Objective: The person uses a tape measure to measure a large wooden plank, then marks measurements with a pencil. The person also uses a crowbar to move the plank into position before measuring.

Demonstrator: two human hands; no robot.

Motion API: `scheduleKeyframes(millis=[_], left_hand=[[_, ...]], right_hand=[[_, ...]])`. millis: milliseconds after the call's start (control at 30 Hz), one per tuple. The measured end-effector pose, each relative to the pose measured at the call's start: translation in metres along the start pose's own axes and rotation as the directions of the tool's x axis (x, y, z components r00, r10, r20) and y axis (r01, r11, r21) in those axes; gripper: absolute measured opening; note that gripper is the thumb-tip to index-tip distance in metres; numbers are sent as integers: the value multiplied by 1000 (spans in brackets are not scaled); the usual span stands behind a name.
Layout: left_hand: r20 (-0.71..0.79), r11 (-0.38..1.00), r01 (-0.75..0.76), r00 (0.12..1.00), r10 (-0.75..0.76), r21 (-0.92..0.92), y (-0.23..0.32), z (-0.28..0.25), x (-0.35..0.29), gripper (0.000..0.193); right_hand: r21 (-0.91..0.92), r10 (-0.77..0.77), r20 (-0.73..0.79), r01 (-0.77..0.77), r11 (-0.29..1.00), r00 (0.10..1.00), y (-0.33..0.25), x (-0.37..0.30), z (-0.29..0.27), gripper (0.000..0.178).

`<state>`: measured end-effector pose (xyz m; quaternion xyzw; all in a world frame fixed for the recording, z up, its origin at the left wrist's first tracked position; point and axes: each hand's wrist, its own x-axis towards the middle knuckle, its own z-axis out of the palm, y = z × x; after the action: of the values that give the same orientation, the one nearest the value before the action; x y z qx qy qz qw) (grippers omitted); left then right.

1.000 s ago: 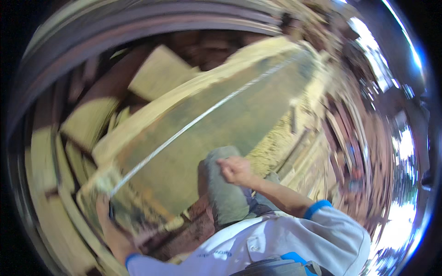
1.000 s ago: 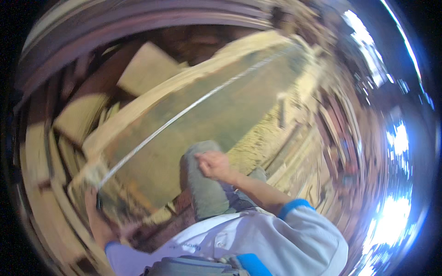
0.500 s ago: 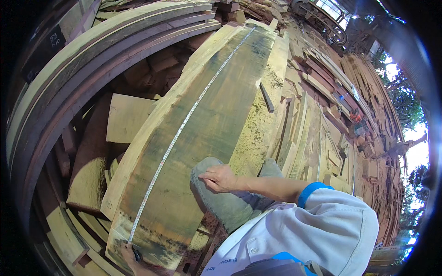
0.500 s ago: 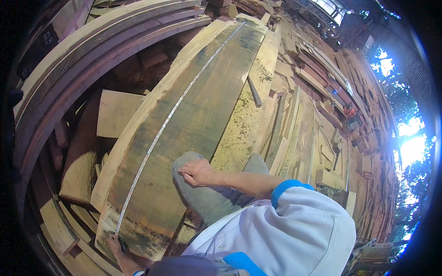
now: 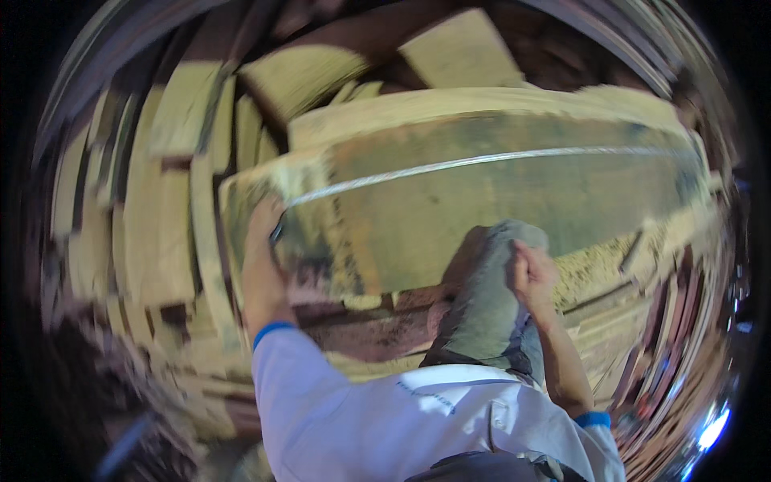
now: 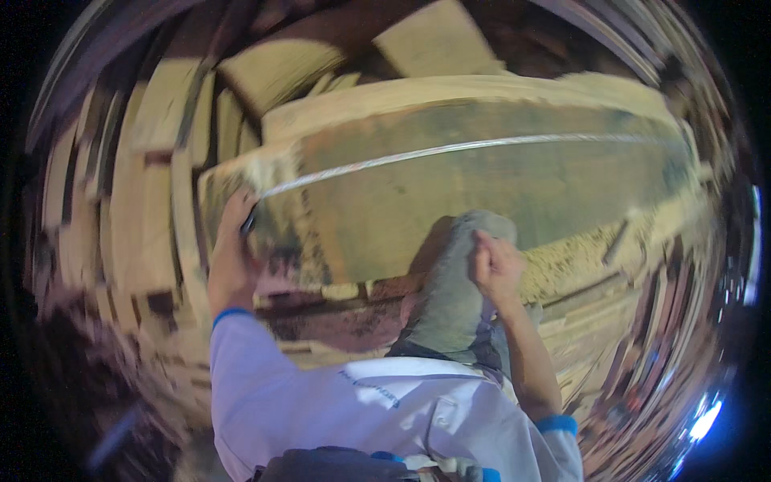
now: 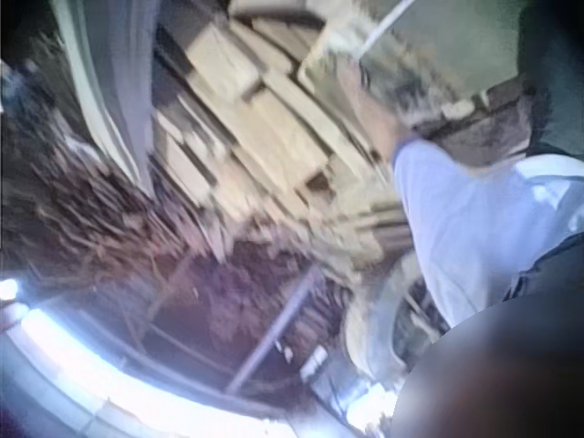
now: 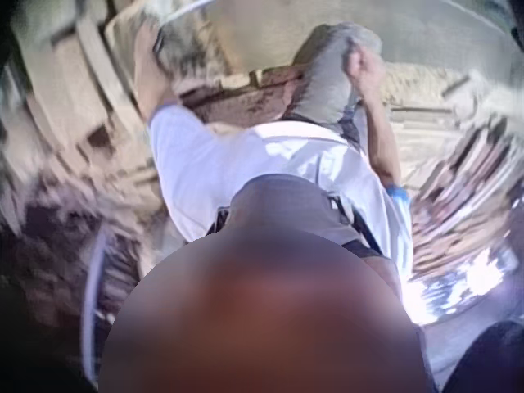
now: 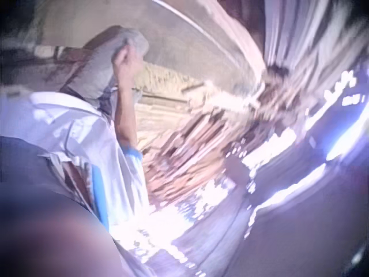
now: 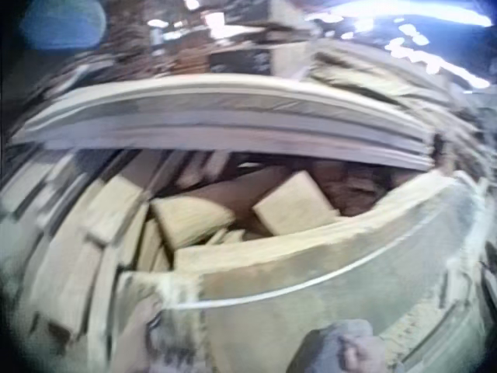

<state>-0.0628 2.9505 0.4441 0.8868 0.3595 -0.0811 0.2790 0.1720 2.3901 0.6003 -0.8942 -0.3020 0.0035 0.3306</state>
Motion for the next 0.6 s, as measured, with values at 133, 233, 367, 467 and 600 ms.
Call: scheduleKeyframes(millis=[133,233,367,467,600], left_hand=[[15,992,129,992,-129,8,6,-1,-1,35],[15,988,149,989,-150,44,15,-5,-3,36],[21,983,180,983,-181,38,24,-9,-6,38],[39,972,233,971,-234,24,28,-11,-7,39],[61,970,239,968,-242,46,32,-15,-8,37]], right_hand=[[-17,-3,40,4,1000,999,-2,2,1,23],[-39,34,86,-31,999,996,-2,2,-1,23],[-30,4,72,-2,1000,997,3,0,-1,24],[-14,7,64,-6,1000,998,5,-1,2,24],[32,-5,40,4,999,999,2,0,3,24]])
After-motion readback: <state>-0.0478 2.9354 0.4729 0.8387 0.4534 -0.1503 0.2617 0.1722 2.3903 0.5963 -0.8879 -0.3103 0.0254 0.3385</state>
